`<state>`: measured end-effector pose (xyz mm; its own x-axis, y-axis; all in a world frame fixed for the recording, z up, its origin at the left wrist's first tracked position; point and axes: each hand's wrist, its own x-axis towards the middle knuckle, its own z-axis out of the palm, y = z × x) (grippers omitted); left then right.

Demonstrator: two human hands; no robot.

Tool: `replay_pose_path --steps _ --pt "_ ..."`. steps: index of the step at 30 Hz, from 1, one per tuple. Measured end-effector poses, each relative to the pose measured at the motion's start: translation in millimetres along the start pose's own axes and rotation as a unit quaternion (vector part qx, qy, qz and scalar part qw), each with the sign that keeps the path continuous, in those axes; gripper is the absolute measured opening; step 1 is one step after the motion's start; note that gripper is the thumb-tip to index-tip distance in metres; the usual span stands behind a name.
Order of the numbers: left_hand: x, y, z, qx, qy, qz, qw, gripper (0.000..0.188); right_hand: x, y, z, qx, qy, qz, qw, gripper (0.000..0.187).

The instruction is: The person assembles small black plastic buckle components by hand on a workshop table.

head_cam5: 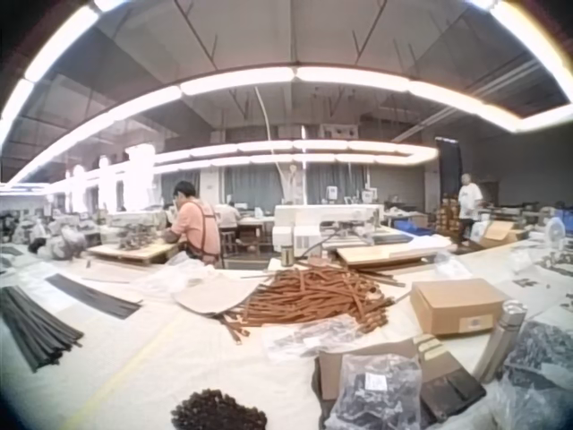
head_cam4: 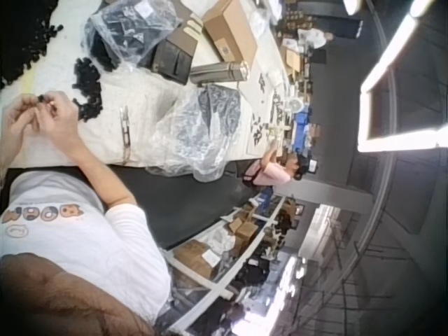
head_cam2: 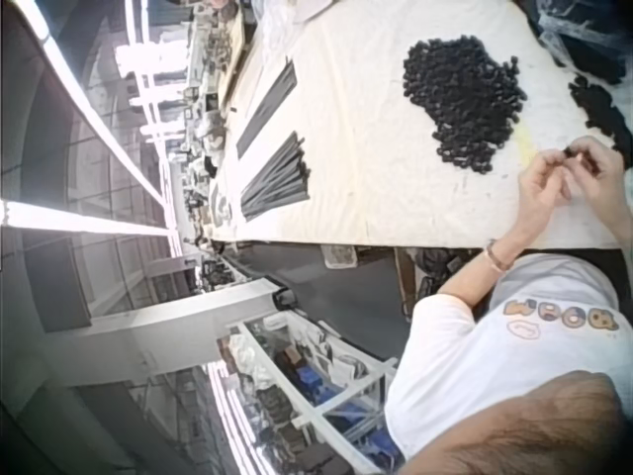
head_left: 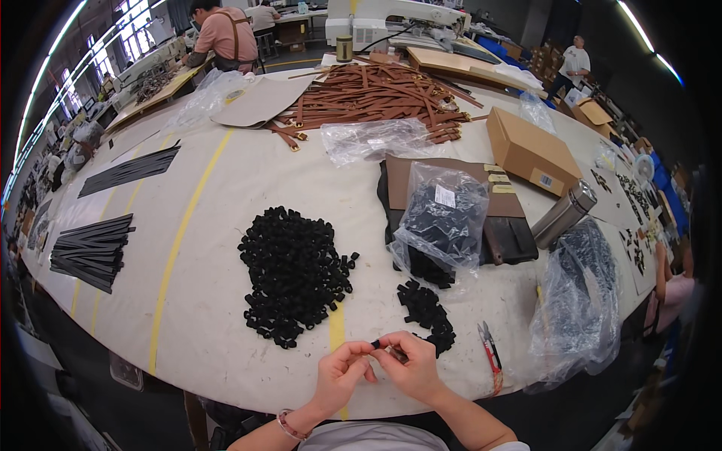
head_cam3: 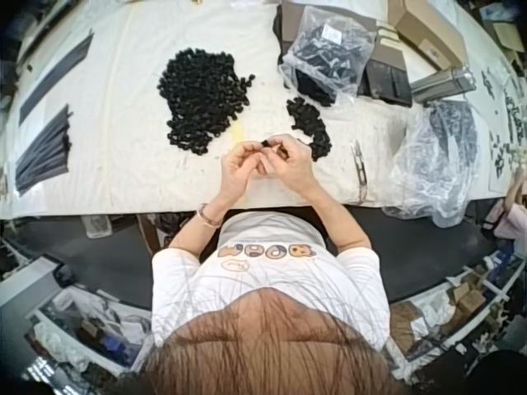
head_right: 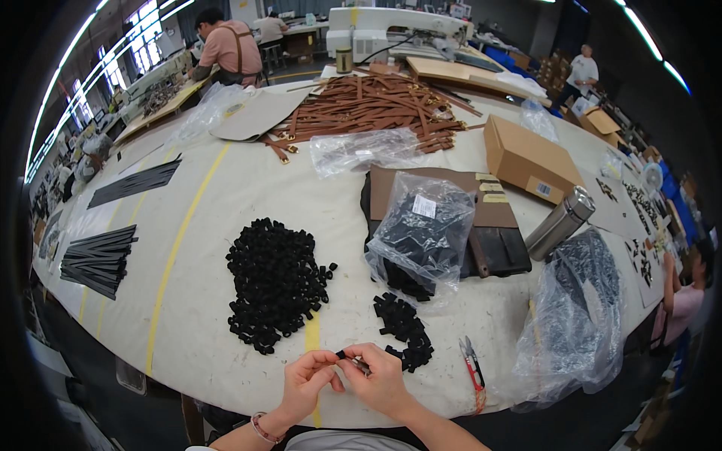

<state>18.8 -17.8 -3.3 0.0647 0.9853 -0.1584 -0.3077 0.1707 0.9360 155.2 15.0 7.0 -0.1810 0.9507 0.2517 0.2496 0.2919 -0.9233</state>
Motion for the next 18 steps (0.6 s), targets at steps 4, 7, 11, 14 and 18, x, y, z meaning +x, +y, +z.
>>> replay_pose_path --steps 4,7,11,14,18 --pt "-2.1 0.9 -4.7 0.071 -0.032 0.033 0.996 0.011 -1.7 2.7 -2.9 0.059 -0.045 0.032 0.997 0.011" --pt "-2.4 -1.2 -5.8 0.086 -0.044 0.06 0.993 0.012 -1.6 2.4 -2.7 0.061 -0.055 0.038 0.996 0.009" --pt "-0.5 2.3 -4.8 0.148 -0.057 0.074 0.985 0.011 -3.0 6.0 -1.8 0.054 -0.047 0.029 0.997 0.008" --pt "-3.3 -2.3 -3.2 0.125 -0.022 0.105 0.986 0.009 -3.8 5.6 -1.4 0.057 -0.049 0.034 0.997 0.009" --pt "2.7 2.2 0.7 -0.007 0.016 0.055 0.998 0.008 -3.7 4.1 1.1 0.033 -0.054 0.016 0.998 0.01"
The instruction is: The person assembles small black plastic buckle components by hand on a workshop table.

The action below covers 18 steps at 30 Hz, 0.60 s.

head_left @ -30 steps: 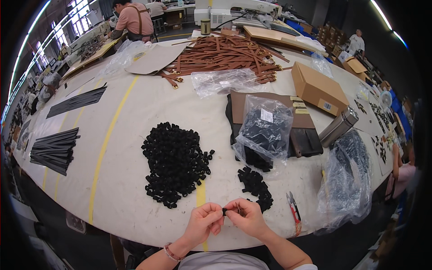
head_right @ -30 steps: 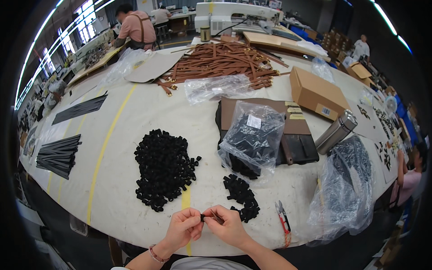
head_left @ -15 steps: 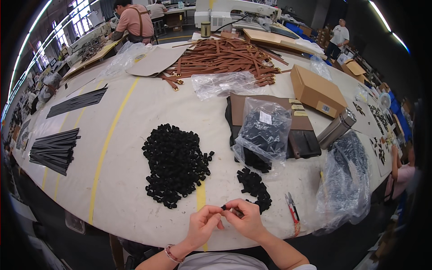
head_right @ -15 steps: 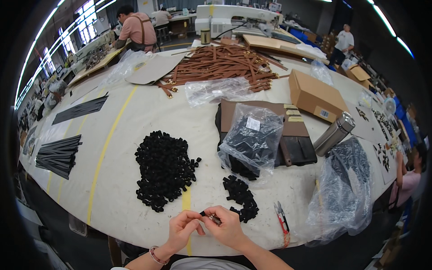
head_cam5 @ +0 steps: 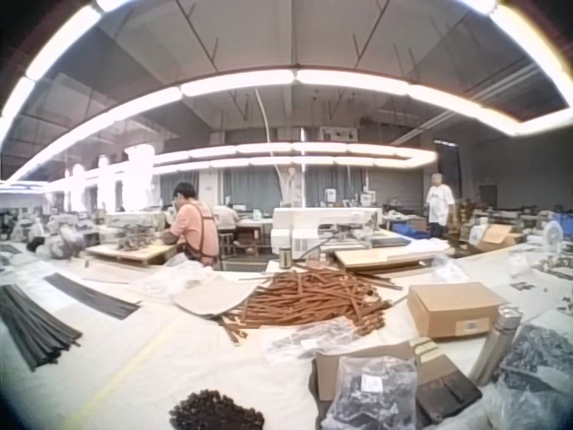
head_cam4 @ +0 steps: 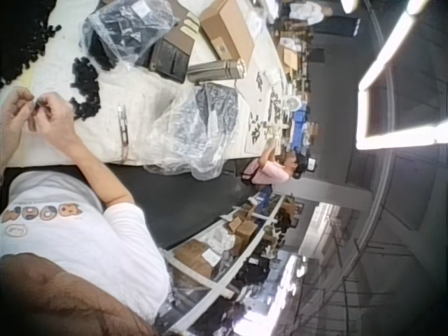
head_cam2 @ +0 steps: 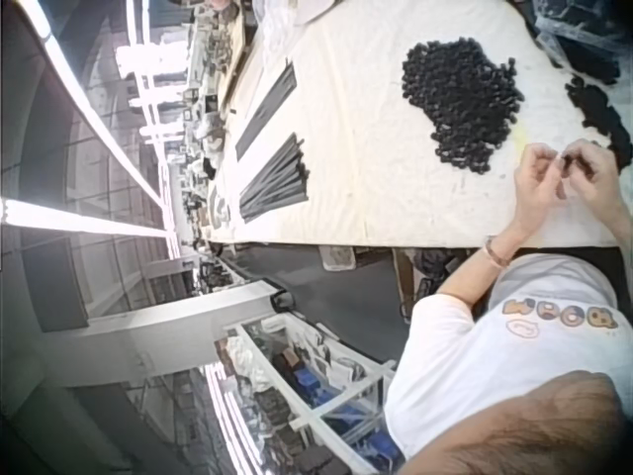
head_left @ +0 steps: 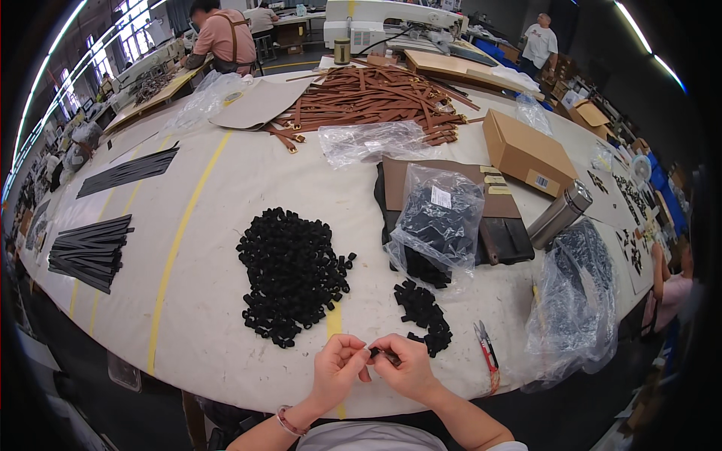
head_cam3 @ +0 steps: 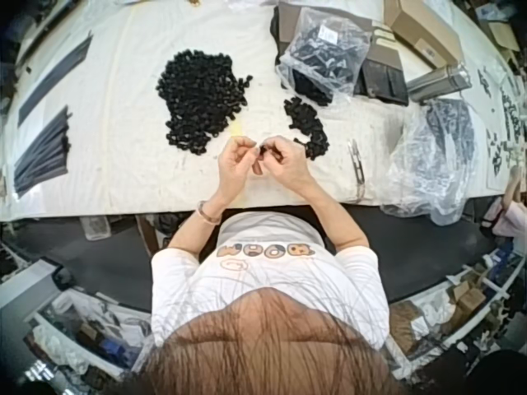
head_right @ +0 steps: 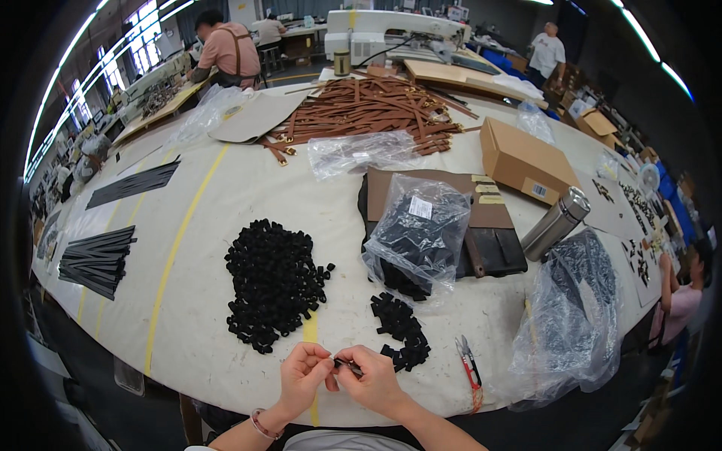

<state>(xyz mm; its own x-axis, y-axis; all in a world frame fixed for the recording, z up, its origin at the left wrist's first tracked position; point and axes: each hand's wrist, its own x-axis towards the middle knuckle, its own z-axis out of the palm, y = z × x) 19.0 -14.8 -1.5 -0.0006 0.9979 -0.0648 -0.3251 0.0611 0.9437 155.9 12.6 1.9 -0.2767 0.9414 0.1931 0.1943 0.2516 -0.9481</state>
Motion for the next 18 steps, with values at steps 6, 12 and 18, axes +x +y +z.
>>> replay_pose_path --steps 6,12,18 --pt "3.1 -4.3 -4.5 -0.073 -0.02 -0.06 0.995 0.009 4.1 -9.9 -1.0 -0.031 0.022 -0.029 0.999 0.008" --pt "0.5 1.7 -4.0 0.066 -0.025 0.02 0.997 0.006 3.2 -11.9 -2.8 -0.219 0.016 -0.195 0.956 0.011" --pt "7.9 5.8 -10.6 -0.129 -0.081 -0.125 0.98 0.007 1.3 -7.3 -1.8 -0.198 0.024 -0.211 0.957 0.013"
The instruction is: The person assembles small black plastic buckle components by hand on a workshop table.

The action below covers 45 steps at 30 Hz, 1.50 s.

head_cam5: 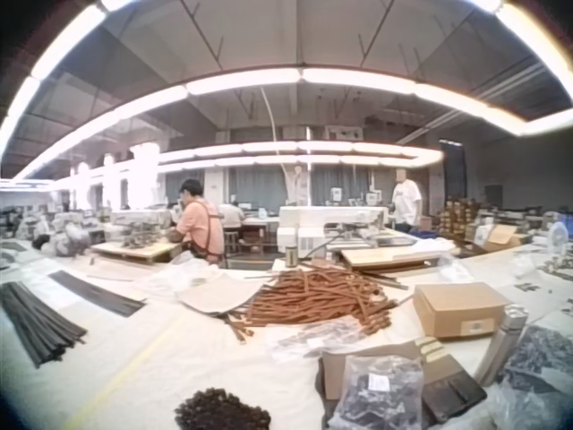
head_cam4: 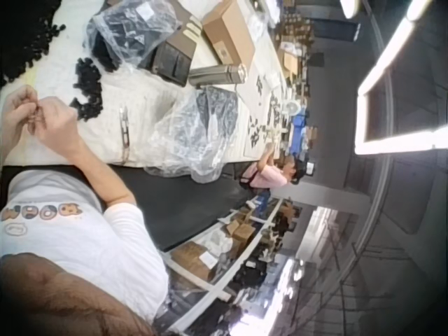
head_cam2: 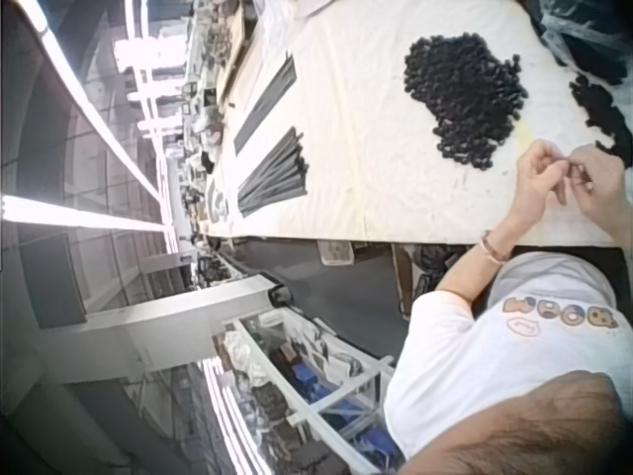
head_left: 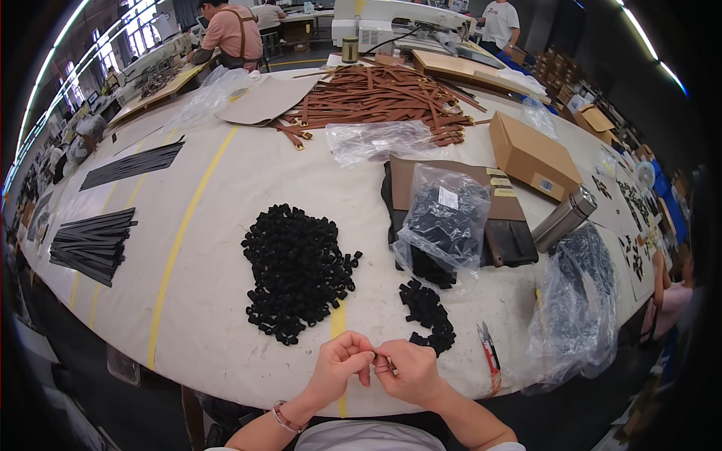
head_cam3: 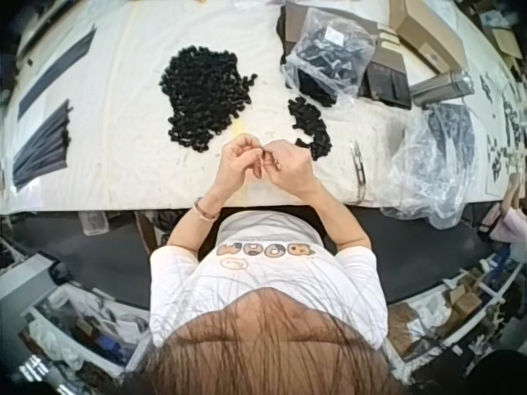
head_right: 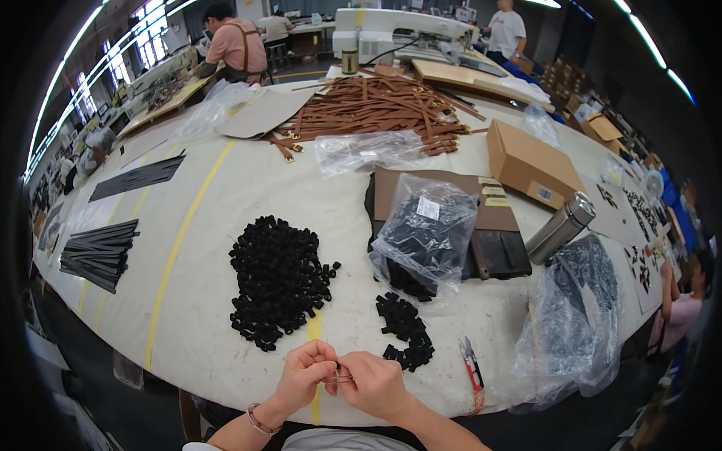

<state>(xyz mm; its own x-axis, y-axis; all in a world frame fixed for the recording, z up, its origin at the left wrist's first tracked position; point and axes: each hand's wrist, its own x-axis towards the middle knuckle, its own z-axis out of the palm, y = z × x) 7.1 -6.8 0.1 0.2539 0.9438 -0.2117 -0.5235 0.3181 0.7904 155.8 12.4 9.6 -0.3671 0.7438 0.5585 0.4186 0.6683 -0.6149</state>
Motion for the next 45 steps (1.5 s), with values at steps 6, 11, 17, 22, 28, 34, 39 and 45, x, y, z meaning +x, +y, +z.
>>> replay_pose_path --steps 6,11,17,22,28,34,39,45 --pt "0.0 -0.3 0.0 0.067 0.025 -0.002 0.997 0.007 -1.8 0.3 3.9 0.032 0.014 0.044 0.998 0.016" --pt "4.5 -7.2 -7.0 0.043 -0.004 -0.005 0.999 0.006 -2.1 2.5 4.1 0.035 0.009 0.041 0.998 0.014" --pt "4.4 -0.5 2.0 0.087 0.022 -0.037 0.995 0.005 -3.6 3.0 2.1 0.034 -0.01 0.083 0.996 0.016" --pt "-0.2 -7.0 -7.6 0.072 -0.027 -0.045 0.996 0.007 -6.7 2.7 0.2 0.219 -0.025 0.219 0.951 0.017" --pt "-8.4 -4.2 -6.1 0.198 -0.035 -0.005 0.98 0.009 0.7 9.1 -13.1 0.383 -0.146 0.367 0.835 0.018" --pt "-8.8 -9.9 -7.1 0.341 -0.05 0.108 0.932 0.009 -2.3 17.6 -14.9 0.426 -0.232 0.436 0.758 0.018" --pt "-7.3 -0.8 -7.2 0.39 -0.068 0.139 0.908 0.009 2.3 10.3 -20.0 0.513 -0.228 0.42 0.713 0.011" --pt "-11.1 -1.2 -3.6 0.442 -0.057 0.16 0.881 0.008 -3.2 12.5 -12.2 0.412 -0.236 0.379 0.794 0.01"
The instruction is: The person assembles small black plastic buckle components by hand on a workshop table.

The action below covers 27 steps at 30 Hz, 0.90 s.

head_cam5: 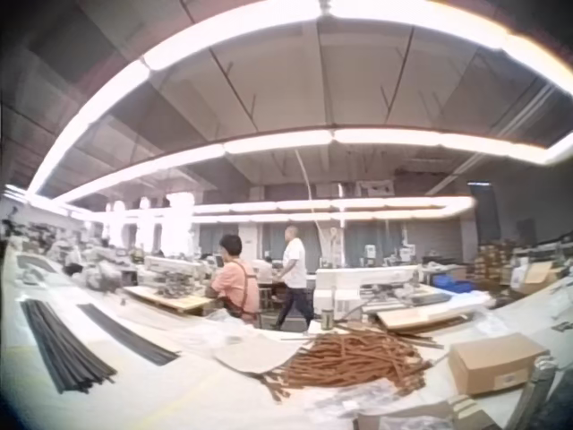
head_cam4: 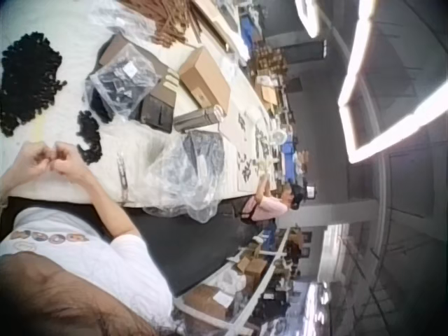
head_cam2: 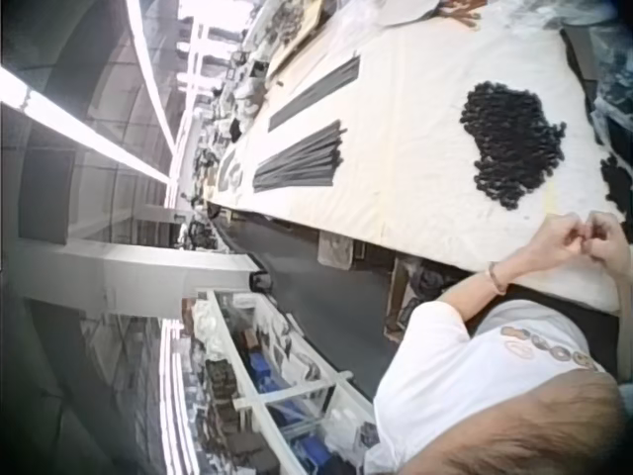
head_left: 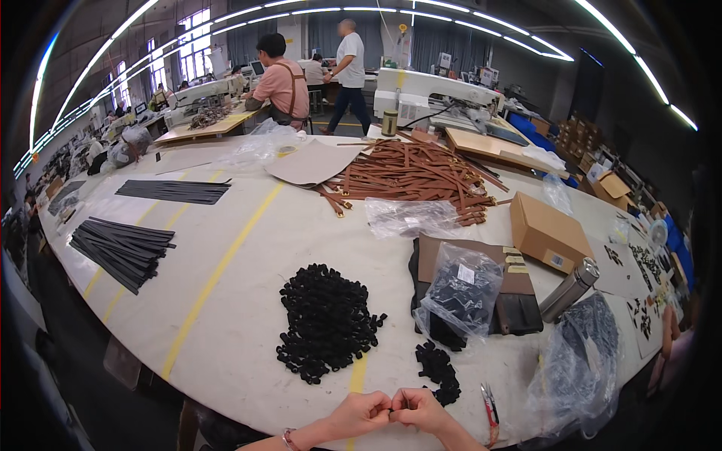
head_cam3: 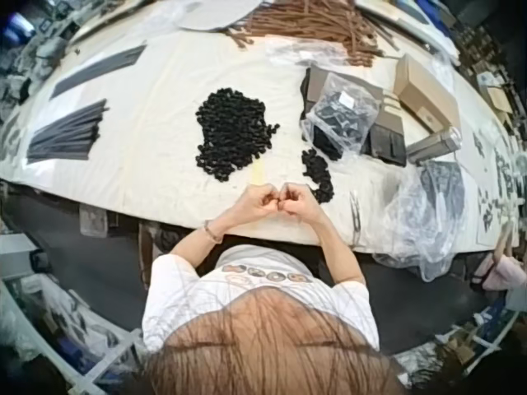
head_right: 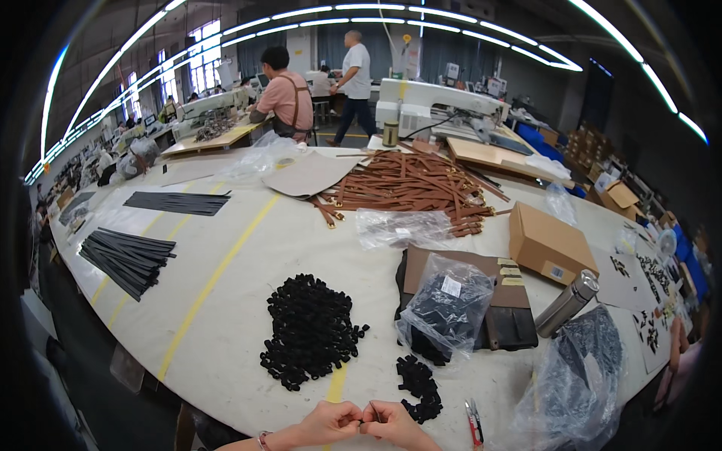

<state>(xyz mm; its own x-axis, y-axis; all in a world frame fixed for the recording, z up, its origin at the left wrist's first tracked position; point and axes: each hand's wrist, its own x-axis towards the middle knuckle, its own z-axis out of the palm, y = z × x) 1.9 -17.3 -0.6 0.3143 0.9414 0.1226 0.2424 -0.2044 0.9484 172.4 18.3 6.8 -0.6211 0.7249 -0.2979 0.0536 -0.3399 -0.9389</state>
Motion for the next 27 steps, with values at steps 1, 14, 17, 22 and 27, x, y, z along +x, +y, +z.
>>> replay_pose_path --steps 1,14,17,22,27 --pt "-0.1 -0.9 4.3 0.046 0.03 0.023 0.998 0.008 1.2 3.5 2.1 0.001 -0.004 0.0 1.0 0.01" --pt "20.3 -5.9 -7.7 -0.493 0.09 -0.22 0.837 0.005 -2.0 -4.1 1.2 -0.194 0.073 -0.063 0.976 0.018" --pt "20.3 -5.2 -4.4 -0.527 0.081 -0.271 0.801 0.007 -2.1 -10.0 1.1 -0.169 0.067 -0.036 0.983 0.018" --pt "15.8 -9.3 -2.3 -0.564 0.047 -0.275 0.777 0.013 -3.1 -1.3 -1.7 -0.18 0.066 -0.015 0.981 0.018" --pt "14.6 -1.4 -1.8 -0.544 0.035 -0.301 0.782 0.014 -4.6 1.2 -2.3 -0.148 0.042 -0.032 0.988 0.015"
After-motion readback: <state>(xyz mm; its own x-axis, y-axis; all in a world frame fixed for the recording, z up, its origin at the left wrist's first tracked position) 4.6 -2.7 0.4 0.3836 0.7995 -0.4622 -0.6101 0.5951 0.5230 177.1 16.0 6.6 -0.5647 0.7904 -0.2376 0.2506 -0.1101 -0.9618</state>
